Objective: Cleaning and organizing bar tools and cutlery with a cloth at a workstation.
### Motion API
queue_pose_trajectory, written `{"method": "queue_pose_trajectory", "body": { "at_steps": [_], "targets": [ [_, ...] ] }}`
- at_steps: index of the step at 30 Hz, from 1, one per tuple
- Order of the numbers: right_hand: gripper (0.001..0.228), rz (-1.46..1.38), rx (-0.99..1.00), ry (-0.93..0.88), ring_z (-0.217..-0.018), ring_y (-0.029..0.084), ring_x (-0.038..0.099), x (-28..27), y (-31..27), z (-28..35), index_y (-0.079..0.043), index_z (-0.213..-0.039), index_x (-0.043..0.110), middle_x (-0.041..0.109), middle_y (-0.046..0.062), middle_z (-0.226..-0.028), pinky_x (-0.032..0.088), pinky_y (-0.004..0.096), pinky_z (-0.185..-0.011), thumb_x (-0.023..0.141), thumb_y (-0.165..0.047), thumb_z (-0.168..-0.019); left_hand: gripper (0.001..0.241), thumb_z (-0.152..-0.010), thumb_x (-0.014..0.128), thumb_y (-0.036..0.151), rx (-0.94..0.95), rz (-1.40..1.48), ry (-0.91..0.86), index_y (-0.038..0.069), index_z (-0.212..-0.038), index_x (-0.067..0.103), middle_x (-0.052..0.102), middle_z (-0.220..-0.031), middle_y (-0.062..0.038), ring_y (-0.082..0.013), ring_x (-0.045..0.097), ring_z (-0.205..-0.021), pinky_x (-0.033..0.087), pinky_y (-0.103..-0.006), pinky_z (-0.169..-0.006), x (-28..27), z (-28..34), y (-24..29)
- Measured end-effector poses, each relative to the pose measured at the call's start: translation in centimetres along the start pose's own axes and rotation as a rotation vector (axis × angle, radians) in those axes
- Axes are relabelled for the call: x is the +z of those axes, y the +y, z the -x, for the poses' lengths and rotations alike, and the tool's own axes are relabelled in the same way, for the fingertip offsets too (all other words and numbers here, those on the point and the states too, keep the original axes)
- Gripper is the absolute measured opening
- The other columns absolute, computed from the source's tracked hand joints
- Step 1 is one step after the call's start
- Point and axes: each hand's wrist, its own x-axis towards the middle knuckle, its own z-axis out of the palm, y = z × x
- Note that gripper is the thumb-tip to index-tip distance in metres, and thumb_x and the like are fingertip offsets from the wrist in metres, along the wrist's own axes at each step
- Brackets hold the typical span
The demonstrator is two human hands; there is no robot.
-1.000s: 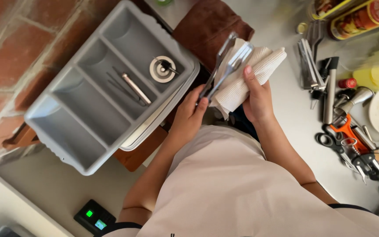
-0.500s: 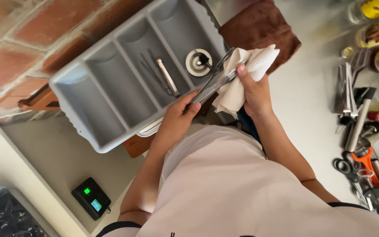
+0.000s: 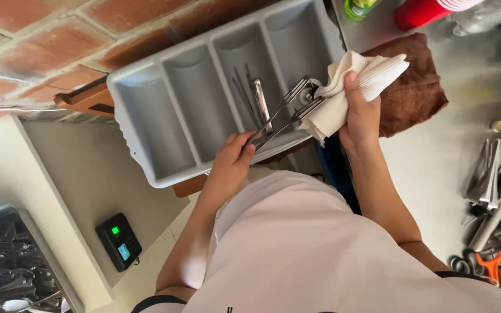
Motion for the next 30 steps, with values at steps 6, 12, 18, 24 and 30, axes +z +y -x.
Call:
{"method": "queue_pose_trajectory", "body": {
  "at_steps": [6,12,18,24,30],
  "targets": [
    [0.063,-0.021,-0.022,0.091,-0.115,0.024,0.066,1.3,1.6,-1.7,0.002,-0.143,0.046,0.064,0.013,-0.127,0.06,0.041,-0.101,0.075,-0.032,-0.098,0.038,-0.102,0.049,0.018,-0.078,0.017,0.128,0.002,-0.135,0.058,0.06,-0.109,-0.012,-0.0273,0.062,-0.09,0.048,-0.0381,-0.084,-1.1,-0.3,-0.5],
    [0.057,0.007,0.041,-0.031,-0.114,0.024,0.067,3.9,2.5,-1.5,0.001,-0.143,0.045,0.064,0.014,-0.127,0.061,0.041,-0.1,0.071,-0.027,-0.1,0.06,-0.102,0.044,0.01,-0.035,0.036,0.144,0.003,-0.159,0.028,0.051,-0.127,-0.02,-0.0315,0.059,-0.109,0.046,-0.0383,-0.099,-0.6,-1.3,-3.9],
    [0.049,0.032,0.196,-0.14,-0.109,0.023,0.069,5.9,4.7,-0.6,0.003,-0.137,0.053,0.067,0.014,-0.123,0.061,0.039,-0.095,0.071,-0.023,-0.099,0.074,-0.097,0.049,0.007,-0.068,0.054,0.071,0.011,-0.163,0.019,0.047,-0.129,-0.023,-0.0382,0.056,-0.114,0.042,-0.0438,-0.102,2.5,-4.3,-4.4],
    [0.049,0.073,0.277,-0.134,-0.108,0.02,0.069,6.5,5.1,-0.3,0.0,-0.134,0.054,0.068,0.011,-0.121,0.059,0.038,-0.095,0.074,-0.025,-0.096,0.064,-0.09,0.059,-0.003,0.06,-0.084,0.122,0.007,-0.152,0.047,0.052,-0.129,-0.024,-0.0412,0.058,-0.119,0.047,-0.042,-0.107,7.9,-8.1,-12.2],
    [0.049,0.085,0.343,-0.136,-0.107,0.021,0.069,6.0,5.5,-0.4,0.001,-0.132,0.058,0.068,0.011,-0.119,0.059,0.038,-0.093,0.076,-0.024,-0.094,0.053,-0.089,0.059,-0.003,0.048,-0.051,0.107,0.004,-0.142,0.056,0.043,-0.146,-0.029,-0.0453,0.054,-0.126,0.047,-0.0437,-0.107,7.5,-7.9,-10.4]
  ]
}}
